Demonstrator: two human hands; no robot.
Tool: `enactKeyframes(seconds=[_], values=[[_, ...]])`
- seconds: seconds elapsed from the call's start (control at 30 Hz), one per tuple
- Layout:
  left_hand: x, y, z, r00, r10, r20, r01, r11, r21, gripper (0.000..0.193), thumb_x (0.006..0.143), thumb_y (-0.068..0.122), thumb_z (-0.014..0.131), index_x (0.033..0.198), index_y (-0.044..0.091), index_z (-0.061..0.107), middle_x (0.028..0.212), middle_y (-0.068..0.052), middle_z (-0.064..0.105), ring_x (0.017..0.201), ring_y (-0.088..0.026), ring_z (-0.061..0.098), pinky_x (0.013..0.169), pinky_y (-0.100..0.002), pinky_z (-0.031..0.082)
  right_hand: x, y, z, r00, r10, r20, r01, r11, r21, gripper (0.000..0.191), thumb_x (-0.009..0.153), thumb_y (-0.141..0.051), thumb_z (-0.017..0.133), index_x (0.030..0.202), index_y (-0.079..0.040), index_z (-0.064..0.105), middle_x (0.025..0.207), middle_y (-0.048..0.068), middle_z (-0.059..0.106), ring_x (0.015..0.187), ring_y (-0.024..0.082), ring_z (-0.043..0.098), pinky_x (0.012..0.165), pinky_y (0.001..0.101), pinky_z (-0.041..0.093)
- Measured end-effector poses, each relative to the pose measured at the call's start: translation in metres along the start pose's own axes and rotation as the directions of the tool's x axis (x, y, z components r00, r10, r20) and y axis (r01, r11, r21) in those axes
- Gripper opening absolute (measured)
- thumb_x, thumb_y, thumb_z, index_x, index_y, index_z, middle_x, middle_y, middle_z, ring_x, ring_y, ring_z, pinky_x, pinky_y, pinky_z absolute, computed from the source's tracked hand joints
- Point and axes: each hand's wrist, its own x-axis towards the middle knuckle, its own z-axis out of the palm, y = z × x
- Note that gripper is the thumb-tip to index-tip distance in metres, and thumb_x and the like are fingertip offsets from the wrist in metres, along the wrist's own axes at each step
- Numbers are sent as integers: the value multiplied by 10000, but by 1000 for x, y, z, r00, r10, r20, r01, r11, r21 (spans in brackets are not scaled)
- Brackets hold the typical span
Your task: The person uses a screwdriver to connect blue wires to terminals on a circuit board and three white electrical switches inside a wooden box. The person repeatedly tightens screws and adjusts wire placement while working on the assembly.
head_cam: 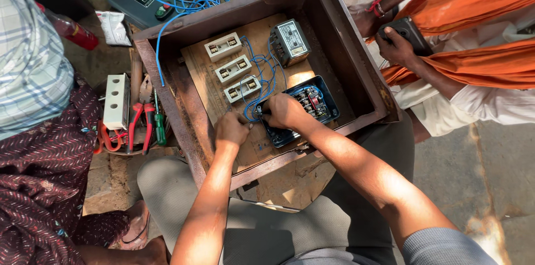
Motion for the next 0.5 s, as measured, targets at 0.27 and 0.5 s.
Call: enactKeyframes(seconds=[0.27,0.5], values=[[7,0,28,1000,-29,-1,29,999,23,253,700,165,874,856,10,748,973,-226,758,926,-375,749,879,-451,578,15,5,-39,970,39,242,-84,981,176,259,836,-225,658,1023,-114,800,953,202,754,911,347,746,833,415,583],[11,0,32,991,-124,50,121,991,64,231,747,138,785,868,-54,740,1011,-306,717,988,-441,713,917,-463,571,24,14,-16,992,70,109,-76,996,50,217,813,-303,735,943,-168,845,943,121,786,873,305,749,845,399,580]])
